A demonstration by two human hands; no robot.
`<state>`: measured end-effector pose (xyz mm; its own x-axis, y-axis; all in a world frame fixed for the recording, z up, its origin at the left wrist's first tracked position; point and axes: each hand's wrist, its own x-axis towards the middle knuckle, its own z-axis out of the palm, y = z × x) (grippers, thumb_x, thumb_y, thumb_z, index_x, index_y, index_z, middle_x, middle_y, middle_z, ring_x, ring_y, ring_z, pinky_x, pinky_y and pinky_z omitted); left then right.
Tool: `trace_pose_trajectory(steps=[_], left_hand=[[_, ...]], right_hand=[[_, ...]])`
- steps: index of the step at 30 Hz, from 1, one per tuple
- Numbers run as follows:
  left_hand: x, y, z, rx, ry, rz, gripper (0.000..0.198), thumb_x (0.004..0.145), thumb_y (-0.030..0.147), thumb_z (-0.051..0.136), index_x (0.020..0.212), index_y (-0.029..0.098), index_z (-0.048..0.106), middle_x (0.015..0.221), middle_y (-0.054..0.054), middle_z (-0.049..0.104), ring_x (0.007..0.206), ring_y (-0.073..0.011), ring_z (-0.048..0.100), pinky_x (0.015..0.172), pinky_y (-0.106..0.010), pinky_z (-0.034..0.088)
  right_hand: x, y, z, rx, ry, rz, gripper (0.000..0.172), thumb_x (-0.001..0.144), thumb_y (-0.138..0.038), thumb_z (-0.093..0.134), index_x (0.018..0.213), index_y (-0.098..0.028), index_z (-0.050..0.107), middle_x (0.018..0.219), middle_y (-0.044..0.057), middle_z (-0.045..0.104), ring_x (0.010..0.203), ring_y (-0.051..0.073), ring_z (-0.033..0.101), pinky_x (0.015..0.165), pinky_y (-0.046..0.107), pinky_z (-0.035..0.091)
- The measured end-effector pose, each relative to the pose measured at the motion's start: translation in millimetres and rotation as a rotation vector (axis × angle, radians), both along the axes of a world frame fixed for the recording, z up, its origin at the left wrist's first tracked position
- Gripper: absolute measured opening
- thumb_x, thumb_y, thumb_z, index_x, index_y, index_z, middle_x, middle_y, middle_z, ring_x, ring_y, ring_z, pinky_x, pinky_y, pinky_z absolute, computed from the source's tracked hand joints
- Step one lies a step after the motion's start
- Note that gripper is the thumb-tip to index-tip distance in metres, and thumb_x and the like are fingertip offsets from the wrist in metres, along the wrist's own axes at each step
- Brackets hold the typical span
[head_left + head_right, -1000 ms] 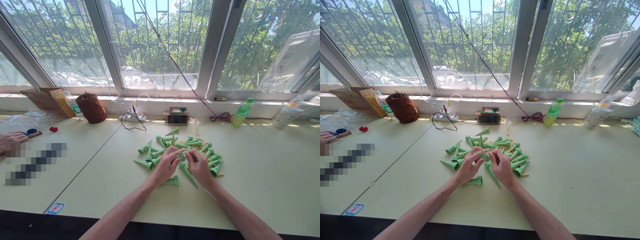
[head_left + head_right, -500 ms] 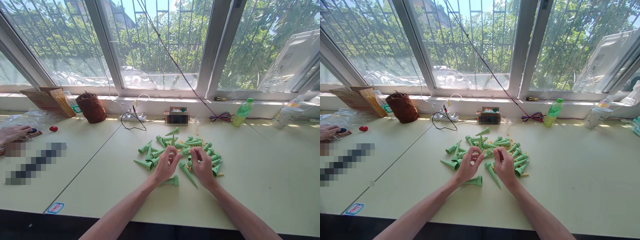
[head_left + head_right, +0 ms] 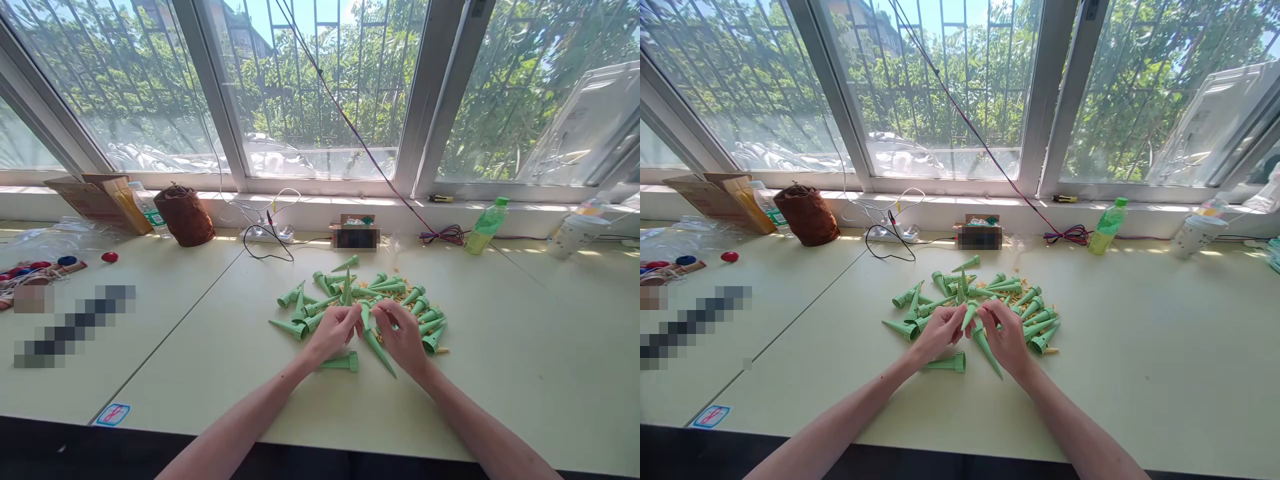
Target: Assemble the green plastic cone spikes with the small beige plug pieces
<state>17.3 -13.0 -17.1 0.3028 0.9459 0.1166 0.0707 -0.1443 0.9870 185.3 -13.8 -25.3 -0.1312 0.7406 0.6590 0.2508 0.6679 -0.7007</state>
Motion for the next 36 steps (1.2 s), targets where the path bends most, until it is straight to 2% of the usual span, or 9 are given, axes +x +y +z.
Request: trace_pose_trajectory(steps=[7,12,17,22,28,33,36], left_hand=[[-4,-1,0.4,0.063,0.069,-0.030,0.053,0.096,0.056,0.045,0.069,0.013,0.059,0.048,0.005,0.040,0.044,-0.0060,0.036,0.045,-0.019,0.027],[-4,-2,-0.2,0.127,0.098,-0.013,0.039,0.091,0.050,0.058,0.074,0.015,0.053,0.057,0.006,0.034,0.050,-0.0060,0.034,0.045,-0.019,0.026],[-2,-1,-2.0,0.292,0.168,0.058,0.027,0.086,0.039,0.066,0.084,0.012,0.061,0.064,0.003,0.043,0.054,-0.0064,0.035,0.047,-0.019,0.030],[-2,-2,-3.3,0.433,0.219,0.088,0.021,0.086,0.031,0.067,0.094,0.012,0.064,0.067,0.002,0.051,0.052,-0.0060,0.037,0.049,-0.019,0.034],[-3,-2,-11.1,0.609,0.267,0.108,0.025,0.093,0.028,0.061,0.115,0.017,0.065,0.078,-0.001,0.061,0.057,-0.0076,0.044,0.055,-0.019,0.040],[-6,-2,-14.8,0.742,0.345,0.129,0.033,0.097,0.026,0.054,0.128,0.021,0.061,0.078,-0.002,0.061,0.060,-0.0102,0.047,0.060,-0.021,0.043],[-9,-2,-16.1,0.765,0.387,0.124,0.034,0.099,0.025,0.049,0.131,0.024,0.059,0.080,-0.002,0.059,0.065,-0.0115,0.050,0.062,-0.022,0.043]], right_hand=[[0,1,-1.3,-0.024,0.020,0.009,0.020,0.099,-0.027,0.049,0.081,-0.020,0.055,0.065,-0.004,0.049,0.054,0.009,0.041,0.052,0.021,0.035],[1,2,-2.7,-0.041,-0.016,-0.048,0.024,0.099,-0.028,0.048,0.077,-0.020,0.053,0.062,-0.005,0.044,0.054,0.009,0.038,0.053,0.021,0.034],[1,1,-0.7,-0.038,-0.035,-0.058,0.026,0.099,-0.028,0.048,0.075,-0.019,0.052,0.061,-0.006,0.042,0.053,0.009,0.037,0.052,0.022,0.032],[1,0,1.3,-0.045,-0.050,-0.055,0.028,0.100,-0.028,0.047,0.074,-0.019,0.053,0.059,-0.006,0.042,0.052,0.009,0.037,0.052,0.022,0.032],[1,0,0.5,-0.053,-0.041,-0.063,0.029,0.100,-0.030,0.045,0.074,-0.019,0.052,0.060,-0.005,0.043,0.053,0.010,0.038,0.052,0.022,0.033],[0,-1,1.4,-0.059,-0.039,-0.056,0.030,0.101,-0.031,0.043,0.074,-0.020,0.051,0.059,-0.005,0.041,0.052,0.010,0.037,0.051,0.022,0.033],[0,-1,2.2,-0.055,-0.055,-0.070,0.032,0.101,-0.032,0.043,0.073,-0.020,0.050,0.058,-0.005,0.040,0.051,0.010,0.036,0.051,0.022,0.033]])
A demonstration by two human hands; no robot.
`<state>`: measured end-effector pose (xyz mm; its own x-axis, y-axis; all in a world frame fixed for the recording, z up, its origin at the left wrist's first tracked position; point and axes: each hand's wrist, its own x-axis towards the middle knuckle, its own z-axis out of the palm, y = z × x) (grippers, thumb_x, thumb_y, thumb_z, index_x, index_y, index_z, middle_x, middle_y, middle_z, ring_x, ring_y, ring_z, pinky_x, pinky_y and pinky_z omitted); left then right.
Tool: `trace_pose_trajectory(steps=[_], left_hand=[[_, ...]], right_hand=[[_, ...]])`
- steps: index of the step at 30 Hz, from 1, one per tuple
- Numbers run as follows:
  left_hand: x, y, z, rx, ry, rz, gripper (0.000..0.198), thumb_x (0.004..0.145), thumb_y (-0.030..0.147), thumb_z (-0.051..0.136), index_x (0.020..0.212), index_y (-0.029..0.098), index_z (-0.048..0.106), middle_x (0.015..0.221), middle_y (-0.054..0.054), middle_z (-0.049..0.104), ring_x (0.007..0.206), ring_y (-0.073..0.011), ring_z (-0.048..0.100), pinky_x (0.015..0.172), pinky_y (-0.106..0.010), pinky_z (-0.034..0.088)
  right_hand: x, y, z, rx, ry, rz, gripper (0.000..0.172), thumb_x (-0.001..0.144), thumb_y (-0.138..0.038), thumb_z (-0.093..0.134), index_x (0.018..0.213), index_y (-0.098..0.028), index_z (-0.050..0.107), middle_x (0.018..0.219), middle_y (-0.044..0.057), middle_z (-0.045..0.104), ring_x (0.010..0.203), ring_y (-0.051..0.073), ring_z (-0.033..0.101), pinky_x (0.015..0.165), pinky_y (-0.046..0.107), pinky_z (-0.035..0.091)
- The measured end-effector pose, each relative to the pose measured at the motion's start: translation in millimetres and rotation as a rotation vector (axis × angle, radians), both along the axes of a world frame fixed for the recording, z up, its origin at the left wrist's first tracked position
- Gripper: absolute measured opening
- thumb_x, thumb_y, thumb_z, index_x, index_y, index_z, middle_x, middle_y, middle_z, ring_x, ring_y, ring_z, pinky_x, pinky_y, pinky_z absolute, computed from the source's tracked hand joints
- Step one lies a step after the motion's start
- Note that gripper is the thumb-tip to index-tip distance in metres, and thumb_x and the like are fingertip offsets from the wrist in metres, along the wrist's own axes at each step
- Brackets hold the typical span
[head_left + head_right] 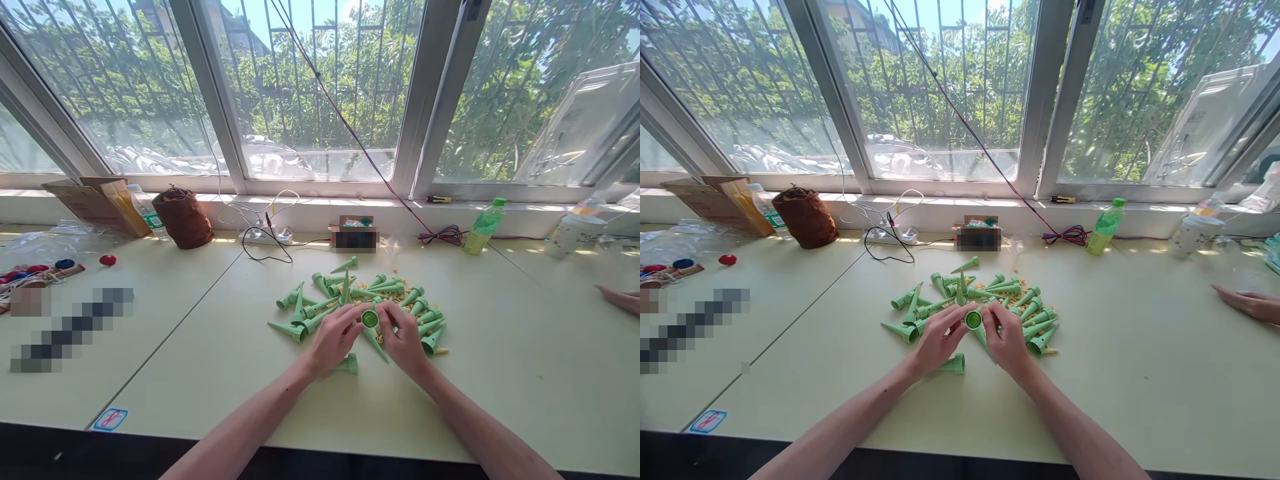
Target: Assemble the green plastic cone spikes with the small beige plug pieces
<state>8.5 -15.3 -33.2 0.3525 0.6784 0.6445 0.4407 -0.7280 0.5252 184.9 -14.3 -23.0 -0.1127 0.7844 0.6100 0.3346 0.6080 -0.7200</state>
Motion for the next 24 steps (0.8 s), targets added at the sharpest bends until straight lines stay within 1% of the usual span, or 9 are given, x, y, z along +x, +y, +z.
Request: trace_pose_trajectory(steps=[4,8,11,12,13,16,19,21,24], left_hand=[[1,0,-0.7,-0.046,0.003,0.030,0.030,0.098,0.025,0.048,0.124,0.025,0.063,0.084,-0.003,0.059,0.064,-0.0105,0.049,0.059,-0.021,0.042],[6,1,2.7,-0.161,-0.134,0.123,0.026,0.091,0.025,0.057,0.116,0.021,0.062,0.084,0.000,0.061,0.054,-0.0071,0.044,0.053,-0.019,0.039],[8,2,7.3,-0.258,-0.231,0.180,0.020,0.088,0.033,0.062,0.101,0.018,0.062,0.077,0.002,0.060,0.049,-0.0061,0.040,0.050,-0.019,0.037],[9,2,8.7,-0.285,-0.241,0.188,0.021,0.089,0.037,0.061,0.093,0.017,0.062,0.073,0.001,0.059,0.050,-0.0066,0.041,0.050,-0.019,0.037],[9,3,9.9,-0.315,-0.245,0.186,0.027,0.090,0.042,0.059,0.085,0.016,0.062,0.069,0.001,0.058,0.051,-0.0073,0.042,0.050,-0.020,0.037],[9,3,11.7,-0.468,-0.270,0.100,0.054,0.095,0.057,0.045,0.066,0.014,0.060,0.056,-0.001,0.056,0.047,-0.0079,0.041,0.047,-0.021,0.033],[9,2,11.4,-0.668,-0.305,-0.053,0.072,0.093,0.070,0.032,0.060,0.013,0.061,0.049,-0.002,0.054,0.038,-0.0070,0.037,0.041,-0.022,0.027],[9,1,11.1,-0.735,-0.304,-0.109,0.075,0.092,0.072,0.029,0.058,0.013,0.059,0.044,-0.001,0.050,0.036,-0.0072,0.037,0.041,-0.022,0.027],[8,0,11.6,-0.731,-0.295,-0.118,0.067,0.094,0.067,0.035,0.058,0.014,0.055,0.040,0.003,0.043,0.037,-0.0069,0.035,0.044,-0.021,0.029]], right_hand=[[0,1,-1.2,0.003,-0.012,-0.015,0.032,0.101,-0.033,0.042,0.073,-0.020,0.050,0.057,-0.005,0.040,0.050,0.010,0.036,0.050,0.022,0.032],[-1,1,-2.8,0.019,0.018,-0.055,0.028,0.101,-0.033,0.044,0.077,-0.020,0.052,0.059,-0.005,0.043,0.051,0.010,0.038,0.051,0.022,0.034],[0,1,-2.9,0.018,0.057,-0.091,0.027,0.100,-0.034,0.045,0.077,-0.020,0.051,0.059,-0.005,0.042,0.050,0.010,0.039,0.050,0.021,0.035],[0,1,-2.8,0.016,0.064,-0.096,0.027,0.100,-0.035,0.046,0.077,-0.021,0.050,0.058,-0.005,0.043,0.049,0.010,0.039,0.049,0.022,0.035],[0,1,-2.6,0.015,0.067,-0.099,0.028,0.100,-0.035,0.045,0.077,-0.021,0.050,0.058,-0.005,0.043,0.049,0.010,0.040,0.049,0.022,0.035],[0,1,-2.3,0.026,0.054,-0.098,0.028,0.100,-0.035,0.046,0.077,-0.021,0.051,0.058,-0.005,0.044,0.050,0.010,0.040,0.050,0.022,0.036],[0,1,-2.0,0.045,0.022,-0.060,0.028,0.100,-0.033,0.046,0.076,-0.020,0.053,0.060,-0.004,0.045,0.052,0.010,0.040,0.051,0.022,0.036],[0,1,-1.8,0.036,-0.003,-0.009,0.028,0.100,-0.032,0.046,0.076,-0.020,0.053,0.061,-0.004,0.046,0.053,0.010,0.040,0.052,0.022,0.036],[0,2,-1.6,-0.004,-0.022,0.050,0.027,0.100,-0.032,0.046,0.077,-0.020,0.052,0.062,-0.004,0.044,0.054,0.010,0.038,0.052,0.022,0.035]])
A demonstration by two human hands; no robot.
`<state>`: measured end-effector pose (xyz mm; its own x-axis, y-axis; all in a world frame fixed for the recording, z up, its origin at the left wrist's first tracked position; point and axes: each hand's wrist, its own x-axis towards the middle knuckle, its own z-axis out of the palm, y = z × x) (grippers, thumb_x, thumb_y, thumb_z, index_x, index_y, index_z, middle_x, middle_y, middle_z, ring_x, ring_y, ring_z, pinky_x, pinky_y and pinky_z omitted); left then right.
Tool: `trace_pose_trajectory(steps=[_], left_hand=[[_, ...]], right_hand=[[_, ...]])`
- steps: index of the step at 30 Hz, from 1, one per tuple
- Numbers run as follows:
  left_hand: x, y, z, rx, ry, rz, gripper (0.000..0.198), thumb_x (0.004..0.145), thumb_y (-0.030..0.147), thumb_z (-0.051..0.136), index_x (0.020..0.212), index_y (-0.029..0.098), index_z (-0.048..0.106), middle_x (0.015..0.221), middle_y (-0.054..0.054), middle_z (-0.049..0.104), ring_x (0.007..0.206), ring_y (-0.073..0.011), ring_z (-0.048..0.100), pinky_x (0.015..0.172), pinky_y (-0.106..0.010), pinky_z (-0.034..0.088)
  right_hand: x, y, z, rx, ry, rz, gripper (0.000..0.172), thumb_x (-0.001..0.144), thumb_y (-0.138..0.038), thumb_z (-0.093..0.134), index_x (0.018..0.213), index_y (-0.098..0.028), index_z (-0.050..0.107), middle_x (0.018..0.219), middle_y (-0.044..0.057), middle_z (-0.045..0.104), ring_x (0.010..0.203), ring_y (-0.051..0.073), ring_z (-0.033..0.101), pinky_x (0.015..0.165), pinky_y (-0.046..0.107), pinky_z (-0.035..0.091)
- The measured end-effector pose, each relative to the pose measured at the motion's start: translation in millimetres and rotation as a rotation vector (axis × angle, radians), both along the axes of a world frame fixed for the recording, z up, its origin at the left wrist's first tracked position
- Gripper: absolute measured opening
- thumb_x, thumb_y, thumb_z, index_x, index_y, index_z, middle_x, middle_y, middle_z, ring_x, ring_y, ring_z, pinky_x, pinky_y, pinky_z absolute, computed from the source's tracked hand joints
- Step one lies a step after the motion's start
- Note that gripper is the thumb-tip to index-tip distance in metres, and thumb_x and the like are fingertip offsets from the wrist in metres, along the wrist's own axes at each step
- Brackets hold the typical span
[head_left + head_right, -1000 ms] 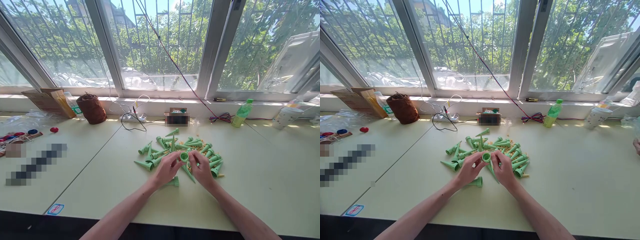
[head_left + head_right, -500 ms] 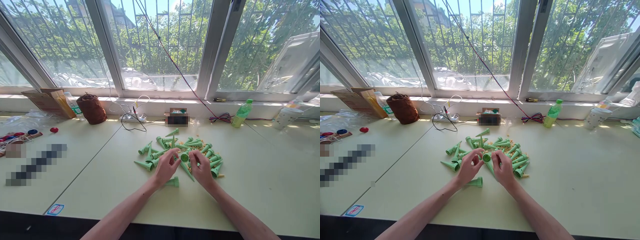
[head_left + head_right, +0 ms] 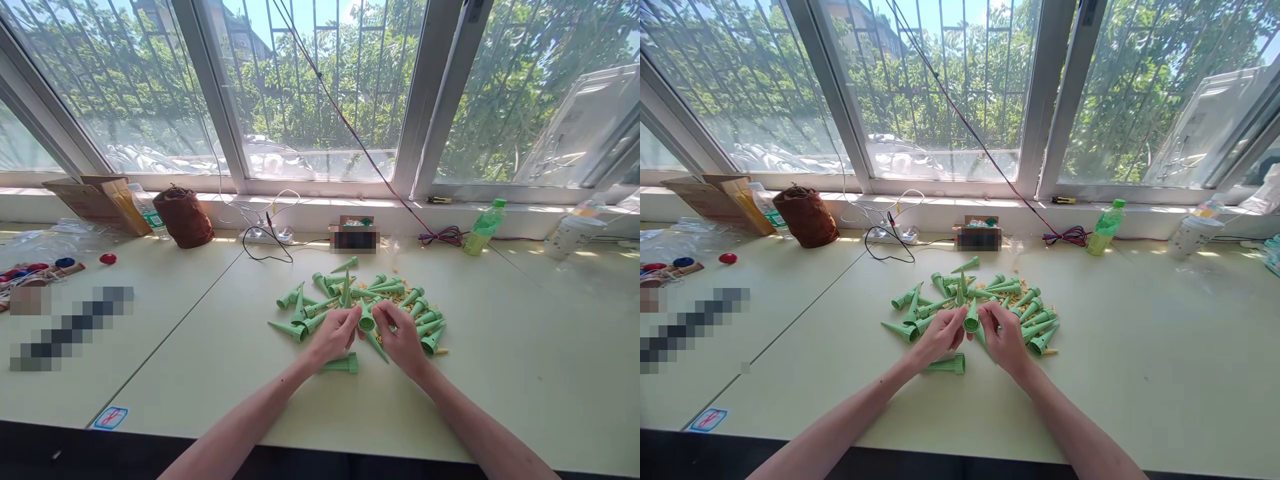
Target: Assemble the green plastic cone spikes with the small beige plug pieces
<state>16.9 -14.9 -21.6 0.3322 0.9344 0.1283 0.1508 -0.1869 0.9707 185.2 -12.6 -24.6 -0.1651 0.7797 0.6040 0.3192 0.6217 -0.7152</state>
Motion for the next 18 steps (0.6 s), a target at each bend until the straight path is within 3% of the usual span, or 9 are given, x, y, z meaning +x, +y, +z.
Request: trace_pose_trajectory(steps=[11,18], left_hand=[[-0.6,-3.0,7.7,0.157,0.098,-0.008,0.044,0.096,0.052,0.045,0.073,0.015,0.053,0.052,0.006,0.037,0.045,-0.0070,0.033,0.044,-0.020,0.024],[-1.9,-1.9,1.5,0.349,0.174,0.041,0.029,0.094,0.040,0.052,0.082,0.014,0.058,0.075,0.000,0.045,0.058,-0.0081,0.039,0.050,-0.019,0.033]], right_hand=[[1.9,3.0,-0.8,-0.034,-0.003,0.012,0.028,0.099,-0.035,0.046,0.077,-0.020,0.051,0.061,-0.005,0.043,0.053,0.010,0.037,0.051,0.023,0.033],[2.9,4.3,-0.9,-0.035,-0.028,0.000,0.028,0.099,-0.035,0.046,0.077,-0.020,0.054,0.058,-0.005,0.041,0.050,0.010,0.034,0.048,0.023,0.030]])
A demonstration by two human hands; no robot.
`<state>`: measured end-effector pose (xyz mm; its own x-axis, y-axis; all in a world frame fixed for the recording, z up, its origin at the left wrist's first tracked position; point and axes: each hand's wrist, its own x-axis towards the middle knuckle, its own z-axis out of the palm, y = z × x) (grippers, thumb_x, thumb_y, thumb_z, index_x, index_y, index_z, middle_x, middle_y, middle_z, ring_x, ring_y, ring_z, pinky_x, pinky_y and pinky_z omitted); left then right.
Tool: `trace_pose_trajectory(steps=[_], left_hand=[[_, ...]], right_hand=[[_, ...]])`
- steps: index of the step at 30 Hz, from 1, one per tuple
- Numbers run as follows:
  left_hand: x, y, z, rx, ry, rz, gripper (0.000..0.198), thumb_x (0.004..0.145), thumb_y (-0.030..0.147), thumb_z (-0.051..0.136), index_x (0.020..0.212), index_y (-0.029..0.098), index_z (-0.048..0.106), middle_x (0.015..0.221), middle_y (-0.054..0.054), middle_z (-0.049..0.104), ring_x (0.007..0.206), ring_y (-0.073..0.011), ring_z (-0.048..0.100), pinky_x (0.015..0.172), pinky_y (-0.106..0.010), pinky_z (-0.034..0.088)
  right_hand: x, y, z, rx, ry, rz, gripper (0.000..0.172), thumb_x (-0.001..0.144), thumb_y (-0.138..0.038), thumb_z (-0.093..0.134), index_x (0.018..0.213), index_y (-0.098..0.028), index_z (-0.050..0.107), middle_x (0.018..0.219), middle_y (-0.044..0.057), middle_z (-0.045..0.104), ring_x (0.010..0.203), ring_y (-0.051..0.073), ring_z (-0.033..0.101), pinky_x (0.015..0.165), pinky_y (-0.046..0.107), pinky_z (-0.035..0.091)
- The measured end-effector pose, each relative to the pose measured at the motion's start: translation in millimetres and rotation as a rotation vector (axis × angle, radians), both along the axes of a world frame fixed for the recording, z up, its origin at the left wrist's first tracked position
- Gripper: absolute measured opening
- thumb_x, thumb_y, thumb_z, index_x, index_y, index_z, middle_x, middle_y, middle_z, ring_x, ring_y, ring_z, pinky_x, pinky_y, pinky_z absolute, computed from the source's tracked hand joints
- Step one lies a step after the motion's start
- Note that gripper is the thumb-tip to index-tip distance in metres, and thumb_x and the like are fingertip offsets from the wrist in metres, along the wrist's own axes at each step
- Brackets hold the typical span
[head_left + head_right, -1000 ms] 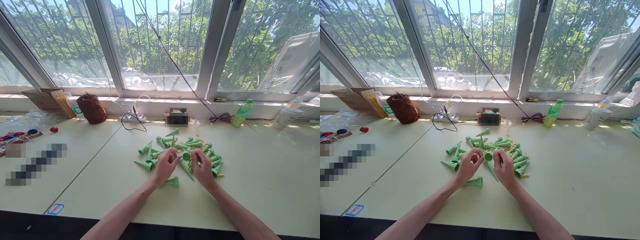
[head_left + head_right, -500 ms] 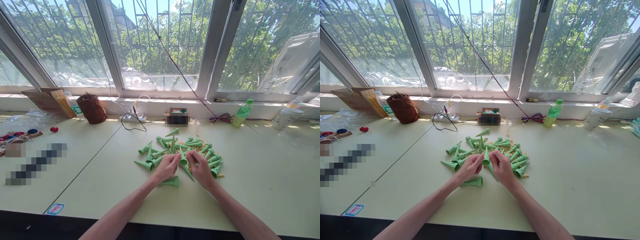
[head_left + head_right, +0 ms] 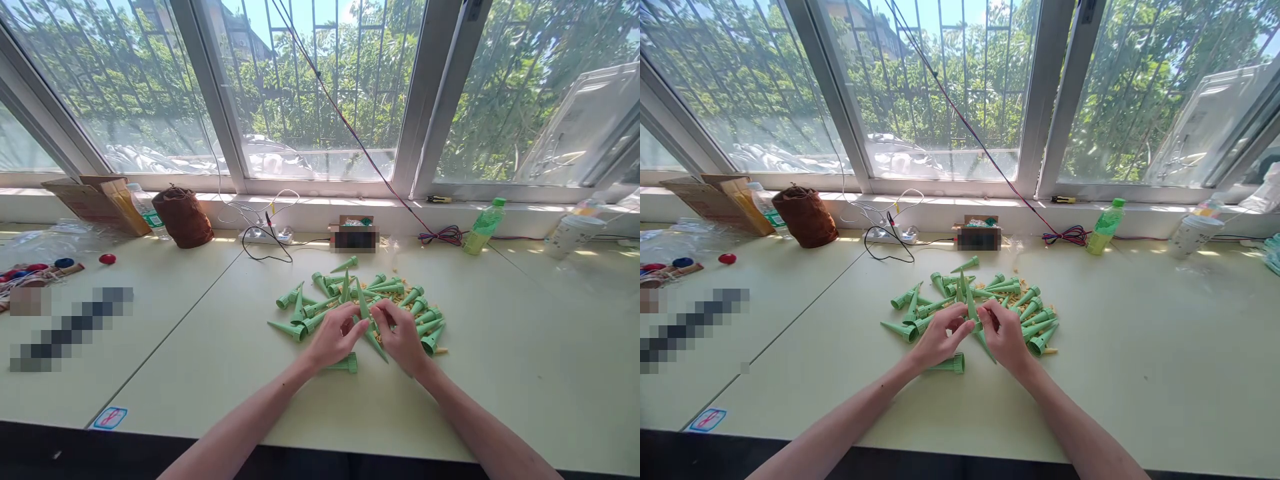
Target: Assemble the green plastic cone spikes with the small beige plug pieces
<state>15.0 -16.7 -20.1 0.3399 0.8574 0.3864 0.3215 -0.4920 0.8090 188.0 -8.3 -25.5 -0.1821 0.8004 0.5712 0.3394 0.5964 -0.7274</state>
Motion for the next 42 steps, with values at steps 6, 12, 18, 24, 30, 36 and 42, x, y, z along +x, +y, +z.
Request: trace_pose_trajectory(steps=[6,12,18,24,30,36,42], left_hand=[[0,-1,-0.4,0.059,0.010,-0.006,0.024,0.094,0.037,0.056,0.101,0.016,0.064,0.087,-0.002,0.050,0.057,-0.0071,0.043,0.051,-0.019,0.039],[0,-1,-0.1,0.079,-0.008,-0.002,0.025,0.092,0.033,0.058,0.111,0.018,0.063,0.091,-0.003,0.052,0.056,-0.0061,0.044,0.050,-0.019,0.040],[0,-1,-0.9,0.126,-0.015,0.009,0.026,0.093,0.029,0.057,0.117,0.020,0.063,0.094,-0.003,0.052,0.057,-0.0056,0.044,0.052,-0.019,0.041],[0,1,-3.7,0.169,-0.027,0.021,0.026,0.094,0.027,0.057,0.119,0.021,0.063,0.098,-0.004,0.054,0.055,-0.0043,0.043,0.050,-0.018,0.041],[-1,4,-10.2,0.247,0.018,0.046,0.027,0.096,0.024,0.055,0.121,0.024,0.064,0.103,-0.005,0.054,0.050,-0.0008,0.039,0.049,-0.018,0.040],[-1,3,-12.0,0.282,0.070,0.085,0.029,0.097,0.023,0.053,0.123,0.029,0.063,0.107,-0.004,0.052,0.049,0.0001,0.038,0.053,-0.019,0.043],[3,1,-9.5,0.225,-0.011,0.161,0.026,0.095,0.029,0.056,0.120,0.022,0.057,0.106,-0.004,0.053,0.053,-0.0026,0.044,0.051,-0.019,0.041]], right_hand=[[-1,-1,0.9,-0.002,0.012,-0.003,0.028,0.099,-0.035,0.046,0.078,-0.020,0.055,0.058,-0.005,0.044,0.050,0.010,0.036,0.048,0.023,0.031],[-2,-1,1.1,-0.004,0.025,0.001,0.026,0.099,-0.035,0.048,0.078,-0.020,0.054,0.058,-0.005,0.044,0.049,0.010,0.036,0.048,0.023,0.031],[-2,-2,2.1,-0.002,0.030,0.005,0.023,0.099,-0.034,0.048,0.081,-0.020,0.053,0.058,-0.006,0.044,0.049,0.010,0.037,0.048,0.023,0.030],[-2,-2,0.1,-0.013,0.034,0.018,0.021,0.098,-0.032,0.049,0.082,-0.020,0.053,0.058,-0.006,0.042,0.049,0.009,0.036,0.048,0.022,0.029],[-2,-1,-0.8,-0.009,0.014,0.010,0.026,0.099,-0.032,0.047,0.077,-0.019,0.051,0.057,-0.007,0.038,0.048,0.009,0.033,0.047,0.022,0.027],[-2,0,-0.5,-0.006,0.002,-0.009,0.028,0.100,-0.033,0.046,0.076,-0.019,0.052,0.056,-0.007,0.038,0.048,0.009,0.033,0.048,0.022,0.028],[-3,-1,-0.6,0.015,0.038,-0.130,0.028,0.100,-0.035,0.045,0.077,-0.020,0.052,0.056,-0.006,0.040,0.048,0.009,0.036,0.048,0.021,0.031]])
